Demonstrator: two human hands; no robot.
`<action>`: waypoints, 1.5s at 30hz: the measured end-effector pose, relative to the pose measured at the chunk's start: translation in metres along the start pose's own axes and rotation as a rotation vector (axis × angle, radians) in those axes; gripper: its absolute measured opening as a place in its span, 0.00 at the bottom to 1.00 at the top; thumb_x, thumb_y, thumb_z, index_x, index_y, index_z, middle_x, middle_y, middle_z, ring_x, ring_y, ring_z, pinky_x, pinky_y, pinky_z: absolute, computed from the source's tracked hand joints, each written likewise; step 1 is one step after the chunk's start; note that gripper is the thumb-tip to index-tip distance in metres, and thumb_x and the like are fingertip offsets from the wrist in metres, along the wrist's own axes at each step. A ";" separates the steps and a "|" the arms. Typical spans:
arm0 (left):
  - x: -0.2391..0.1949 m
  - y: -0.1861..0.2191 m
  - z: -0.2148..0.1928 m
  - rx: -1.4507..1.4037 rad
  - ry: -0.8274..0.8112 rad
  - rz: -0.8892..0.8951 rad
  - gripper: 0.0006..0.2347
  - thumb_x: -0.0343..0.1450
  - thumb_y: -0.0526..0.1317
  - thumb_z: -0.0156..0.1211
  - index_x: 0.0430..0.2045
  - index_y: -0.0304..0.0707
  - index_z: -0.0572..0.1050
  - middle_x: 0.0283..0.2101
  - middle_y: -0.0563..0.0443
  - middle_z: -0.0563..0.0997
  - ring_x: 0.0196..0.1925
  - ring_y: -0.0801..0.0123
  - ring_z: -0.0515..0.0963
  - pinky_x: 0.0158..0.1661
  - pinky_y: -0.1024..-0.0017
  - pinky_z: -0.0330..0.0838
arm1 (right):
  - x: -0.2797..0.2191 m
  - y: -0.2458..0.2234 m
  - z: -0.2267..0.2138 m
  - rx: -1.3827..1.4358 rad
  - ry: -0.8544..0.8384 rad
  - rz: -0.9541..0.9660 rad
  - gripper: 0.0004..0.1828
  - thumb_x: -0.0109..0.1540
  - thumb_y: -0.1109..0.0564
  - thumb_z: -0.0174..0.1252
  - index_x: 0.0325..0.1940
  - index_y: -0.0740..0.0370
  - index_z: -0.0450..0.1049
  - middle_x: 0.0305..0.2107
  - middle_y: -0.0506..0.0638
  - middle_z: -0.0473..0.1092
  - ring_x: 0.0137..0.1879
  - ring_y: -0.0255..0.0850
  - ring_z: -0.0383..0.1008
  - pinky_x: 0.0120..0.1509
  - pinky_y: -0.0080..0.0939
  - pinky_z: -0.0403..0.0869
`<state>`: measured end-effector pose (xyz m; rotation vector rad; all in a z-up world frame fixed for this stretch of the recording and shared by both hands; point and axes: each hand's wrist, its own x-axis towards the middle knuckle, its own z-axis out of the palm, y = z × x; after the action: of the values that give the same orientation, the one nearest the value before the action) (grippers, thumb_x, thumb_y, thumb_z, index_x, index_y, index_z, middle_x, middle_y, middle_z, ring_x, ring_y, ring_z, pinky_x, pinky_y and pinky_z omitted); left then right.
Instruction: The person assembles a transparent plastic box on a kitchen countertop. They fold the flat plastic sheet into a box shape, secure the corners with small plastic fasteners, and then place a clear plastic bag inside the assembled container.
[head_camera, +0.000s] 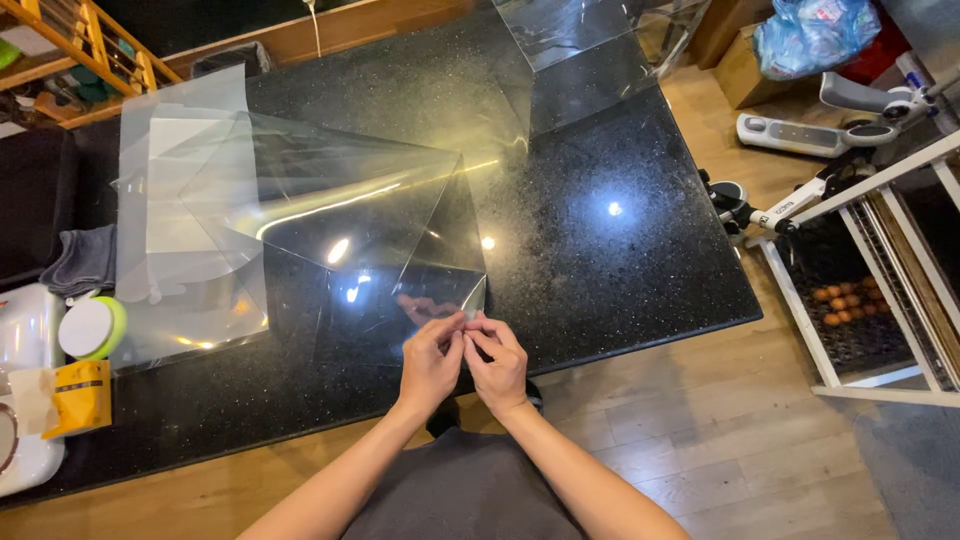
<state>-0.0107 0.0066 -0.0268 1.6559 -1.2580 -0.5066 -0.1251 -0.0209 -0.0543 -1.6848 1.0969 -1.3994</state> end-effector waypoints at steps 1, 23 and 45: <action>0.001 0.002 -0.002 0.000 0.000 0.000 0.12 0.65 0.28 0.62 0.40 0.36 0.84 0.35 0.44 0.86 0.39 0.53 0.86 0.36 0.67 0.81 | 0.000 -0.001 0.001 0.000 0.000 0.000 0.04 0.57 0.65 0.67 0.36 0.63 0.84 0.38 0.51 0.79 0.52 0.48 0.81 0.53 0.38 0.80; -0.001 -0.022 -0.003 -0.080 -0.316 0.128 0.21 0.71 0.26 0.50 0.62 0.28 0.69 0.49 0.35 0.76 0.54 0.45 0.78 0.53 0.56 0.73 | -0.014 0.003 -0.006 -0.058 -0.060 -0.003 0.15 0.59 0.61 0.65 0.51 0.65 0.80 0.44 0.55 0.73 0.52 0.52 0.76 0.51 0.41 0.81; -0.005 -0.037 -0.027 -0.338 -0.181 -0.082 0.17 0.68 0.30 0.67 0.52 0.34 0.80 0.34 0.42 0.81 0.35 0.67 0.84 0.41 0.71 0.82 | 0.051 0.001 -0.033 -0.107 -0.566 -0.386 0.05 0.64 0.53 0.61 0.44 0.49 0.76 0.29 0.47 0.69 0.32 0.47 0.77 0.34 0.46 0.76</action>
<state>0.0264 0.0234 -0.0477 1.4025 -1.1612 -0.8856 -0.1546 -0.0671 -0.0278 -2.2691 0.5518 -0.9775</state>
